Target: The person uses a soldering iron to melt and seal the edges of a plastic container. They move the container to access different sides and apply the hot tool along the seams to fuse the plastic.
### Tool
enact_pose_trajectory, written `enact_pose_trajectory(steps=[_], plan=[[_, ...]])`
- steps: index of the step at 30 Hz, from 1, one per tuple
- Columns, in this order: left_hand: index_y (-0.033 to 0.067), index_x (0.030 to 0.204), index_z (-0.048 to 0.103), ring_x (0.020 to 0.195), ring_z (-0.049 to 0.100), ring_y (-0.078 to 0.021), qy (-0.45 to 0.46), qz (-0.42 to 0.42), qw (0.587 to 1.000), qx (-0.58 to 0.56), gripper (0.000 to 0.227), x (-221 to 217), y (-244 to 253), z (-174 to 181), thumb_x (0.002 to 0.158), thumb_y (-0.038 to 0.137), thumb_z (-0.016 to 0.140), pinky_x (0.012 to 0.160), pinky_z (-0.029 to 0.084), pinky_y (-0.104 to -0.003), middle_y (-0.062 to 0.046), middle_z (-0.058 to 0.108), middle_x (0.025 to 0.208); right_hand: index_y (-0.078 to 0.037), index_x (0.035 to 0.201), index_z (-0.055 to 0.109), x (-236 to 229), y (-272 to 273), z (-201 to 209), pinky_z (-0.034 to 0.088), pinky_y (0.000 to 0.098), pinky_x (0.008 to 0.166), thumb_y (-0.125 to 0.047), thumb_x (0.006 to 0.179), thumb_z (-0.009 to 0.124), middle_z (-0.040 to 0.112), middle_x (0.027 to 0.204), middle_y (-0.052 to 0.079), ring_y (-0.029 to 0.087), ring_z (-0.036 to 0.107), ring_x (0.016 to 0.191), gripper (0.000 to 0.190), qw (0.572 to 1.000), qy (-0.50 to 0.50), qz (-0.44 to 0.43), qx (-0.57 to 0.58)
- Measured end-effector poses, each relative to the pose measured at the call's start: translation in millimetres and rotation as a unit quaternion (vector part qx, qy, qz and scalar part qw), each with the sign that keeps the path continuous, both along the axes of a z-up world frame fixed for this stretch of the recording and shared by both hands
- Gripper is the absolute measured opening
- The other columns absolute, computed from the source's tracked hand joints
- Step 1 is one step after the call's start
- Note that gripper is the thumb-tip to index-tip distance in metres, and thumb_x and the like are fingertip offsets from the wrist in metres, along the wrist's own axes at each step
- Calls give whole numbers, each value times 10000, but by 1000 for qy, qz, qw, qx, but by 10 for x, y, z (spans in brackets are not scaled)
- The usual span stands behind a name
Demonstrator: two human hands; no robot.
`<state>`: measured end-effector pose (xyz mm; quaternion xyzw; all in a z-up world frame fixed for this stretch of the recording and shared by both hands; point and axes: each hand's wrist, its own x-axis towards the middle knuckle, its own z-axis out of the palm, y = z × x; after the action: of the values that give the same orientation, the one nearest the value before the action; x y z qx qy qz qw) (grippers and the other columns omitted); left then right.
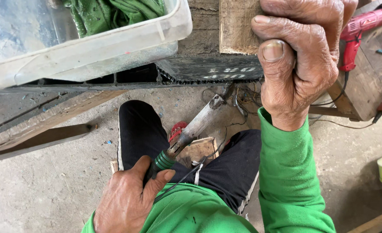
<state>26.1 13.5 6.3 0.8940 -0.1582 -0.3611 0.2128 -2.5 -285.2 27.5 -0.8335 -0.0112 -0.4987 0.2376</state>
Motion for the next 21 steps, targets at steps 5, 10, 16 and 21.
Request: enact_pose_trajectory(steps=[5,10,16,21], plan=[[118,964,640,728,661,-531,-13,4,999,38,553,-129,4,-6,827,654,654,650,511,-616,-298,639,612,-55,1097,769,-37,7,11,419,383,1088,-340,1083,659,722,1225,61,221,543,1141,305,1000,9,6,-5],[93,948,628,729,658,-545,-31,-6,999,30,569,-204,-23,-4,840,651,625,690,514,-620,-300,644,603,-57,1103,761,-64,2,48,393,402,1115,-319,1072,646,726,1241,50,236,546,1144,287,1000,14,6,-11],[91,967,630,708,672,-528,-14,16,998,58,597,-280,-72,36,836,674,623,639,515,-612,-304,634,604,-61,1141,764,-130,-12,56,387,387,1118,-275,1102,663,711,1280,45,230,528,1163,240,999,34,22,5],[94,958,629,684,696,-513,14,29,996,89,613,-311,-144,87,831,694,606,654,530,-600,-310,632,583,-61,1131,771,-138,-24,68,376,382,1103,-223,1080,664,703,1261,45,228,528,1168,201,999,30,33,4]])
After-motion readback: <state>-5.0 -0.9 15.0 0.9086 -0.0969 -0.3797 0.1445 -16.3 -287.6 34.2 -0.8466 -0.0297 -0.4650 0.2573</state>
